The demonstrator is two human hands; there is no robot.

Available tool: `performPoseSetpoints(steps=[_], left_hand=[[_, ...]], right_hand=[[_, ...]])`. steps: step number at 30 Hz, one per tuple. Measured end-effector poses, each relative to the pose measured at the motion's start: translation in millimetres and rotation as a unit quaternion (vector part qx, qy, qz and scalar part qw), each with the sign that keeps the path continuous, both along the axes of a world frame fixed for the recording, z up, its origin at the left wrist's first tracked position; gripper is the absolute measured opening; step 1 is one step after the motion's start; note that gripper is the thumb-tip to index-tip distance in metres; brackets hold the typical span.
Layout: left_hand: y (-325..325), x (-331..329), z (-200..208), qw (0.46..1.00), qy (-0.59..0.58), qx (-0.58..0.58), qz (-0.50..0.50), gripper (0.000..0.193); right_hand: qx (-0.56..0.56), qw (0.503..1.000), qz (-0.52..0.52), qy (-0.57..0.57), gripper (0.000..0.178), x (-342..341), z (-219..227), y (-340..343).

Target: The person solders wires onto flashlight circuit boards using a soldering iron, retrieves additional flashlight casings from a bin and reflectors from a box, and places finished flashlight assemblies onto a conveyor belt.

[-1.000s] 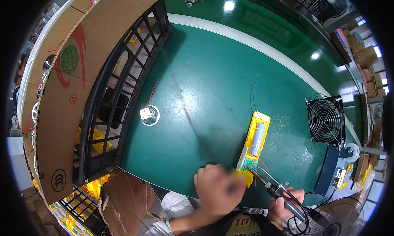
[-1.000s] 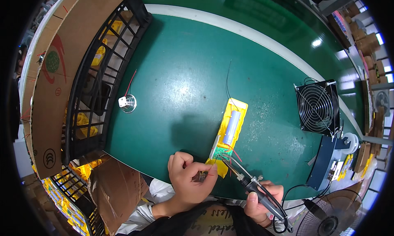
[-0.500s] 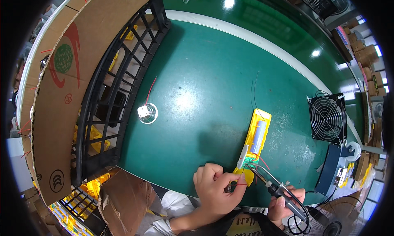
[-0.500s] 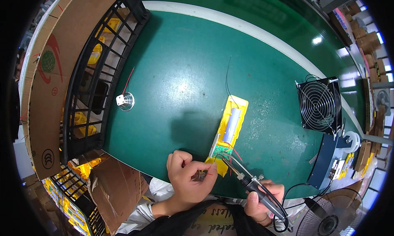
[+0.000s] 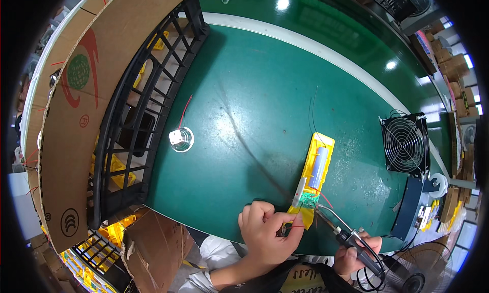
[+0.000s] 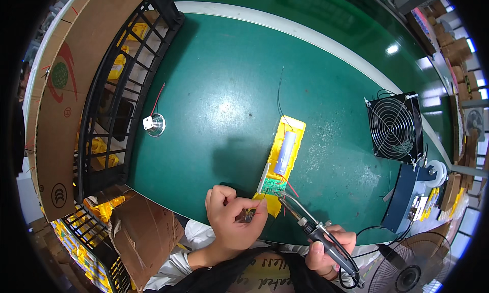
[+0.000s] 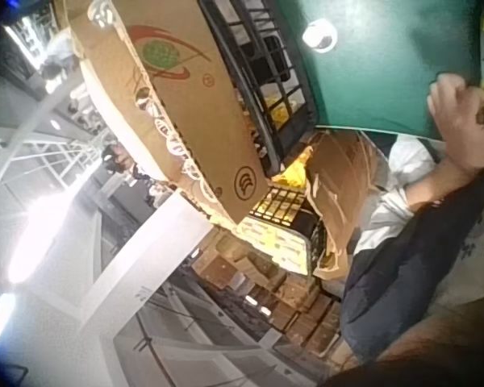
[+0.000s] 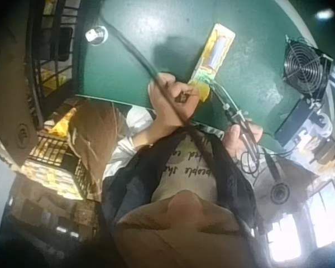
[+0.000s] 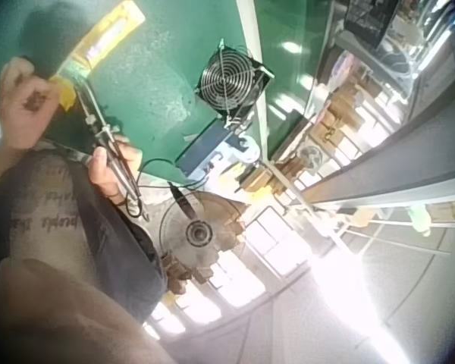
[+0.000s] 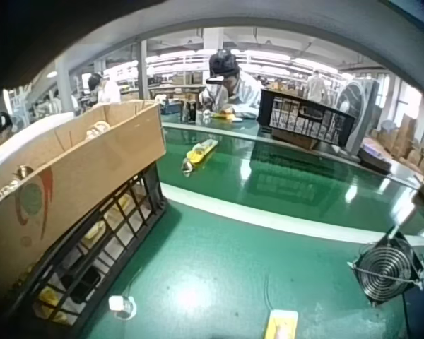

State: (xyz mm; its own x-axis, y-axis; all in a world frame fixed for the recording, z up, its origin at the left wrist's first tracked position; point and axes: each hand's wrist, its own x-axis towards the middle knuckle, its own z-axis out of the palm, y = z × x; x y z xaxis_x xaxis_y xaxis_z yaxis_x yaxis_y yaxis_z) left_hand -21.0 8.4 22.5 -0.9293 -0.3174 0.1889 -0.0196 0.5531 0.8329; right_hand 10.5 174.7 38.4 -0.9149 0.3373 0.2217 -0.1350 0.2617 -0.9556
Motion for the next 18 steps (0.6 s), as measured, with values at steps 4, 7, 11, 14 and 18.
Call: performPoseSetpoints(steps=[4, 7, 11, 14, 18], left_hand=[[0.1, 5.6, -1.6, 1.0, -0.001, 0.004, -0.003, 0.016], [-8.6, 13.9, -1.8, 0.999, 0.0, 0.016, -0.05, 0.025], [-17.4, 19.7, -3.3, 0.989, 0.066, 0.025, -0.133, 0.031], [-18.5, 19.3, -7.5, 0.983, 0.089, 0.012, -0.158, 0.03], [-14.1, 20.3, -9.8, 0.989, 0.08, 0.011, -0.126, 0.025]], right_hand=[[0.023, 0.999, -0.034, -0.001, 0.051, 1.1, 5.0, 1.1], [0.045, 0.998, -0.043, 0.001, 0.052, 2.3, 4.9, 6.2], [0.065, 0.997, -0.045, -0.001, 0.052, 4.8, 5.8, 7.1], [0.071, 0.996, -0.052, 0.007, 0.052, 6.0, 6.1, 9.1], [0.07, 0.996, -0.057, 0.012, 0.053, 7.0, 4.9, 9.0]])
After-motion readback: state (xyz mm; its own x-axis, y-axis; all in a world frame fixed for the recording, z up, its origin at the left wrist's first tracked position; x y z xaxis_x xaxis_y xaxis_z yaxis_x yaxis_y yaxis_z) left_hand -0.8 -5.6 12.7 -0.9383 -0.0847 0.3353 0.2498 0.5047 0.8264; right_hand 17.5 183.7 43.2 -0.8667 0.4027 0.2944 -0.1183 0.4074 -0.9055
